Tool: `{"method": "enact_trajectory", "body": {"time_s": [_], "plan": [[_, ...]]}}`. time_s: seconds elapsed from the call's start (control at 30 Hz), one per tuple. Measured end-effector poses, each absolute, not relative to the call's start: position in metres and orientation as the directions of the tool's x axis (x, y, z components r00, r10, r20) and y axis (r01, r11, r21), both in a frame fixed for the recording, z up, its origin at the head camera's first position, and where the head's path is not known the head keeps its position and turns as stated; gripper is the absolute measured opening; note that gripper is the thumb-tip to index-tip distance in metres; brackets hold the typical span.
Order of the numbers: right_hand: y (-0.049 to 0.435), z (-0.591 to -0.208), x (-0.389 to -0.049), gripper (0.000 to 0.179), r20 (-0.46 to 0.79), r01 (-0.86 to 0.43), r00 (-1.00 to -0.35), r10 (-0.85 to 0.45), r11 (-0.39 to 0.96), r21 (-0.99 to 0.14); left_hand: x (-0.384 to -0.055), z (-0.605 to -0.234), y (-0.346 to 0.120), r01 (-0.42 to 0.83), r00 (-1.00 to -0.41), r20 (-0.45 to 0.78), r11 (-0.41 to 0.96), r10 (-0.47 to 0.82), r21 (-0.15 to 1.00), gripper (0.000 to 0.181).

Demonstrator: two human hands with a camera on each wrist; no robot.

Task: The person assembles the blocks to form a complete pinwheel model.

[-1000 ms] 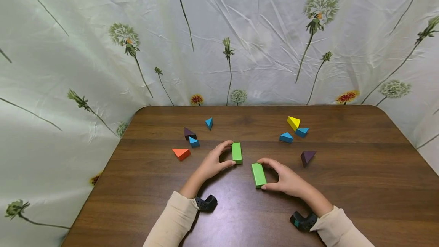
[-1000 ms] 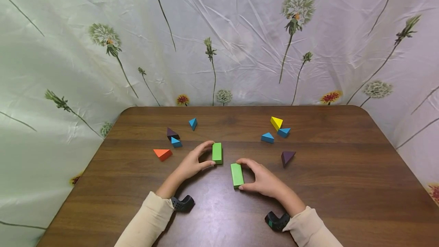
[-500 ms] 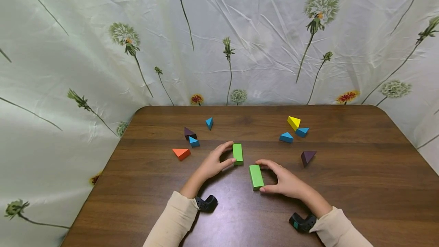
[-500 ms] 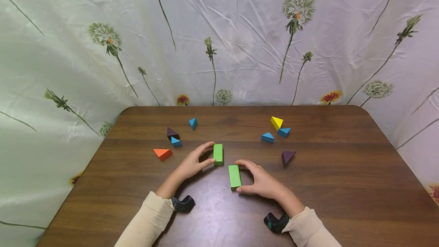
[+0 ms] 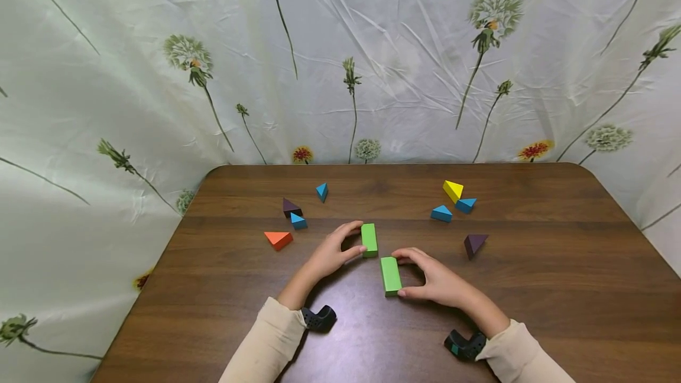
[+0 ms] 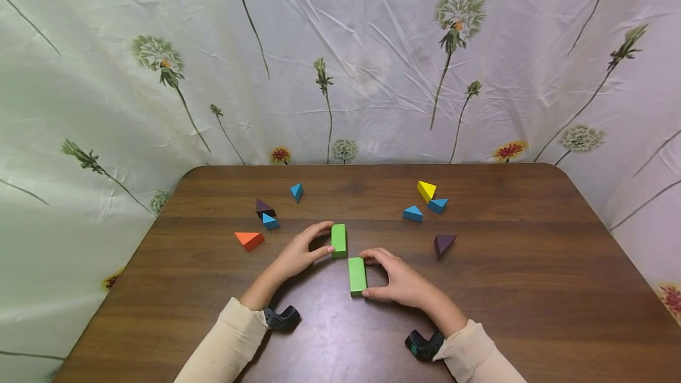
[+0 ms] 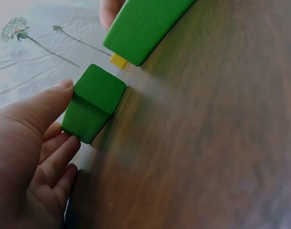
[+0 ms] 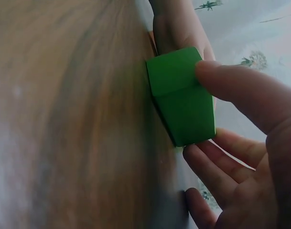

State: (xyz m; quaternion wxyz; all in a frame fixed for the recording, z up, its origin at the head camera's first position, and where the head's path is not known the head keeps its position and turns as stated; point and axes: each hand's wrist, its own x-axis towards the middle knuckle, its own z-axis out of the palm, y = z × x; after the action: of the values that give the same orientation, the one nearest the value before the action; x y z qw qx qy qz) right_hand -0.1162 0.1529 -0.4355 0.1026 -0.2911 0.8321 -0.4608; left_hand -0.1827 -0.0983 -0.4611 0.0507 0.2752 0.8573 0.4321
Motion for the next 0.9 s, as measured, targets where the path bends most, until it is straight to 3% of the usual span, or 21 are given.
{"method": "enact_trajectory", "body": {"time_s": [0.9], "plan": [[0.146, -0.445, -0.118, 0.066, 0.077, -0.348, -0.84, -0.537, 0.425, -0.836, -0.18, -0.461, -0.08, 0.451, -0.826, 0.15, 0.477, 0.544, 0.754, 0.059]]}}
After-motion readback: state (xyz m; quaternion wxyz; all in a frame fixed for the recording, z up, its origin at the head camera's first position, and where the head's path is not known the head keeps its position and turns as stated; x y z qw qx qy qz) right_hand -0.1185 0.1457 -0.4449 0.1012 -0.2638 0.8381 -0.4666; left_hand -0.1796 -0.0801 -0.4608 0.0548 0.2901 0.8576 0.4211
